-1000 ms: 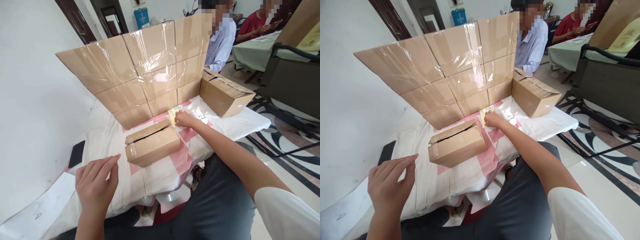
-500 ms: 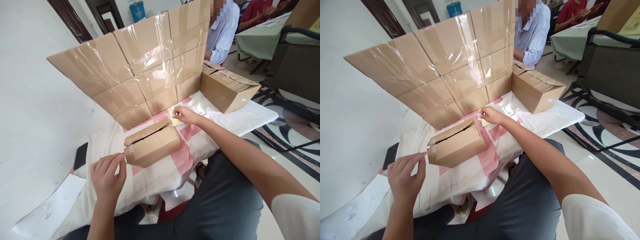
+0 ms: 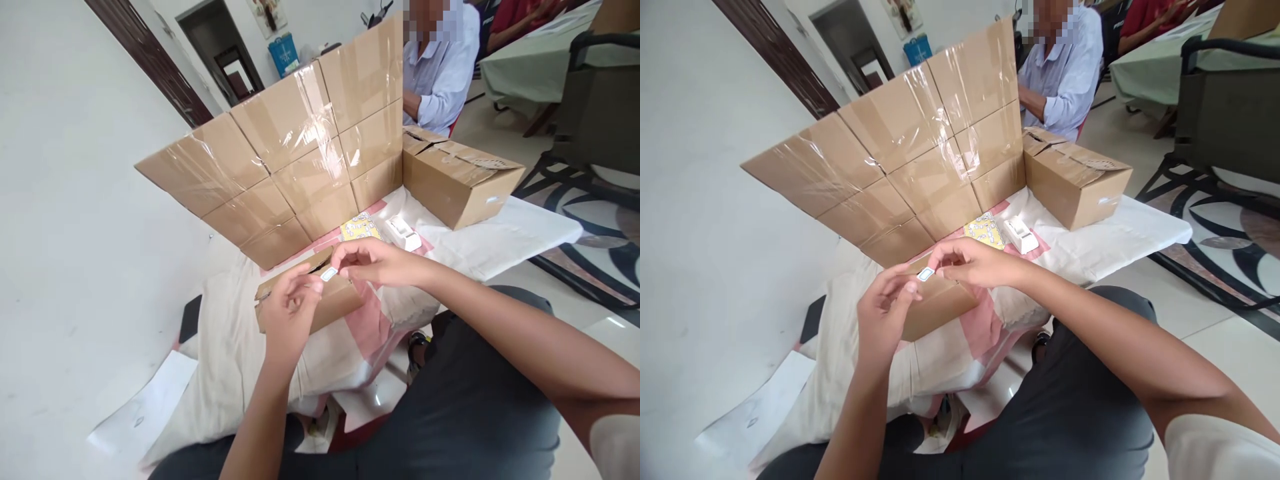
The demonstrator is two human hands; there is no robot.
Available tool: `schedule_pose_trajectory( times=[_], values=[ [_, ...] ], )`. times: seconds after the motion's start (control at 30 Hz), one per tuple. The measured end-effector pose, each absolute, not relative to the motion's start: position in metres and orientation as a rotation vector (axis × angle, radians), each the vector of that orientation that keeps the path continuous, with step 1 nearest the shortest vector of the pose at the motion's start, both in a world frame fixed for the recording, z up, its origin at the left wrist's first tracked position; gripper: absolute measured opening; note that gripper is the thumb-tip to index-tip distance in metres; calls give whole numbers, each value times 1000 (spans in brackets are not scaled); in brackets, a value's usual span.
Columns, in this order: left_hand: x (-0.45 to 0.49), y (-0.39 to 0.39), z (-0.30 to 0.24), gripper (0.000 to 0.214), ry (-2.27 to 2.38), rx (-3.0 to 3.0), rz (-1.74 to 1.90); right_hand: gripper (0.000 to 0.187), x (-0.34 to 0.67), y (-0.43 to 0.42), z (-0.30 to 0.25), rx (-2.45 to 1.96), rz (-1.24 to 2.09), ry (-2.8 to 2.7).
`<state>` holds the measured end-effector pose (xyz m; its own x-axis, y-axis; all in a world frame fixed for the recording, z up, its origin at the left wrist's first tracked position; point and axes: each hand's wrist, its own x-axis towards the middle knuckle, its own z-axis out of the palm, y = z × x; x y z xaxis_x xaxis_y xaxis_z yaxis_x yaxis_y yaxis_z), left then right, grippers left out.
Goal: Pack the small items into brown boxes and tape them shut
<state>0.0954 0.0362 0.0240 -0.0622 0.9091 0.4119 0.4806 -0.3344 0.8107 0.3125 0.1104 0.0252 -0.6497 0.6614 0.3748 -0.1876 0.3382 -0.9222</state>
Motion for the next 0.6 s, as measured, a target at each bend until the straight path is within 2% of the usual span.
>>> schedule_pose_trajectory(
  times=[0.07, 0.17, 0.3, 0.5, 0.6],
  values=[
    [103, 37, 32, 20, 1455, 1782, 1344, 10, 311, 101, 30, -412, 1395, -1868],
    [106, 32, 38, 23, 1398, 1801, 1381, 6, 311, 90, 36, -442, 1301, -1906],
    [104, 25, 39, 21, 1324, 1740, 1430, 9, 309, 81, 42, -534, 1134, -1931],
    [105, 25, 41, 24, 1201, 1621, 1479, 10, 302, 75, 46, -440, 1279, -1801],
    [107, 24, 44, 24, 1210, 1632, 1490, 9, 300, 74, 46, -511, 1226, -1730]
  ],
)
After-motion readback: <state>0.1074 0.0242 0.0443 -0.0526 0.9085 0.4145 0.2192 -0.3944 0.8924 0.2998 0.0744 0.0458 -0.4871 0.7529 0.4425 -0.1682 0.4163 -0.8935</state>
